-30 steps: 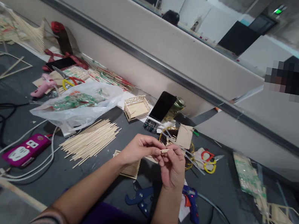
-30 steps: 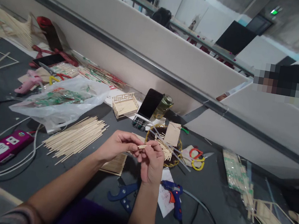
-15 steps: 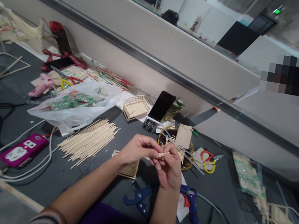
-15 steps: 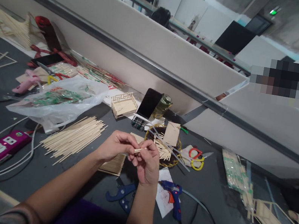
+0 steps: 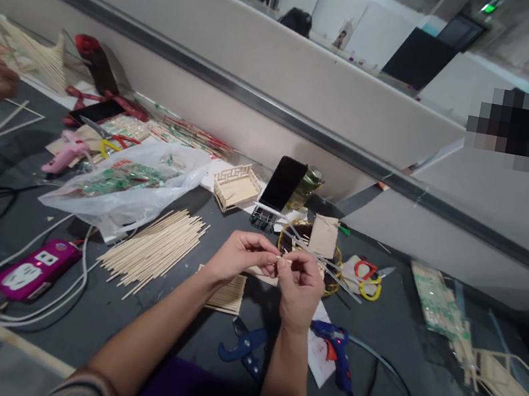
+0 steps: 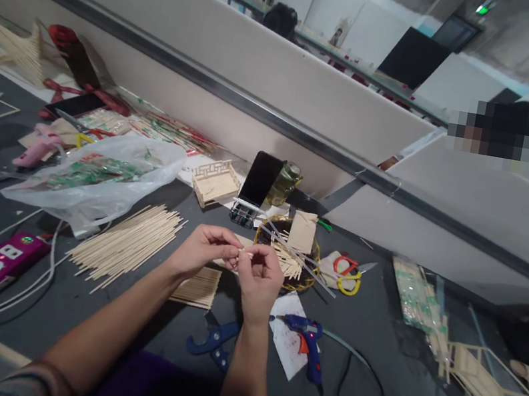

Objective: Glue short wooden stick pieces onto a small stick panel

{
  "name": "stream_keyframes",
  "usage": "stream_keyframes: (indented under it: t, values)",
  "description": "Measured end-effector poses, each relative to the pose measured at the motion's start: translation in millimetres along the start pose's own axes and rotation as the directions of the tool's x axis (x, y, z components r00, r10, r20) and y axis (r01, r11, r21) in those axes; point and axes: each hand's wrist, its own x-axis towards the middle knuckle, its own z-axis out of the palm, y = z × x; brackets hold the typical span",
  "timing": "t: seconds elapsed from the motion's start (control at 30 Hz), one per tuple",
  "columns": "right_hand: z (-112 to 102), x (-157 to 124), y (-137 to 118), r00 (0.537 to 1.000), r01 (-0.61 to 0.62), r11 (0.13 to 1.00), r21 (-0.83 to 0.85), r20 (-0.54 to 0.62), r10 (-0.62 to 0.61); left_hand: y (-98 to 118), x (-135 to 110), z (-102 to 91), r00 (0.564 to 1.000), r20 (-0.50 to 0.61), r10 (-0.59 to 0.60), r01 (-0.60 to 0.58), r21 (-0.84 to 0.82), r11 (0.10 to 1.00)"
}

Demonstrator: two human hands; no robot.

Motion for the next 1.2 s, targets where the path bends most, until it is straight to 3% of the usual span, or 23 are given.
stream_keyframes:
  t: [0.13,0.43,0.5,0.57,0.63,0.73,0.9,1.0,1.2]
  values:
    - [3,0,-2,0.999,-0.042,0.999,-0.001,0.032,0.042,-7,5,-4.4,0.998,-0.032,-0.051,0.047,-0.095,0.994]
    - [10,-4,-6,1.0,0.01,0.995,-0.095,-0.003,-0.011,-24,7,-11.8,0.99,-0.031,-0.141,0.131,-0.224,0.966]
    - [9,-2,-4,1.0,-0.02,0.998,-0.055,0.0,0.02,-24,7,-12.5,0.991,-0.019,-0.135,0.128,-0.215,0.968]
    - [8,2,-1,0.993,-0.116,0.989,0.088,0.005,0.116,-22,6,-12.3,0.992,0.002,-0.127,0.125,-0.198,0.972]
    - [6,6,3,0.969,-0.246,0.925,0.289,0.041,0.245,-18,5,-11.3,0.991,0.034,-0.129,0.134,-0.182,0.974]
    - [3,12,9,0.904,-0.419,0.746,0.518,0.16,0.396,-14,3,-9.0,0.987,0.066,-0.144,0.154,-0.17,0.973]
    - [4,15,20,0.801,-0.576,0.492,0.653,0.33,0.499,-13,1,-4.7,0.991,0.013,-0.132,0.132,-0.147,0.98]
    - [6,14,24,0.778,-0.605,0.441,0.663,0.375,0.503,-10,0,-2.8,0.993,-0.028,-0.117,0.114,-0.103,0.988]
    - [8,14,24,0.79,-0.605,0.467,0.645,0.414,0.452,-5,-1,-1.3,0.994,-0.045,-0.102,0.101,-0.03,0.994]
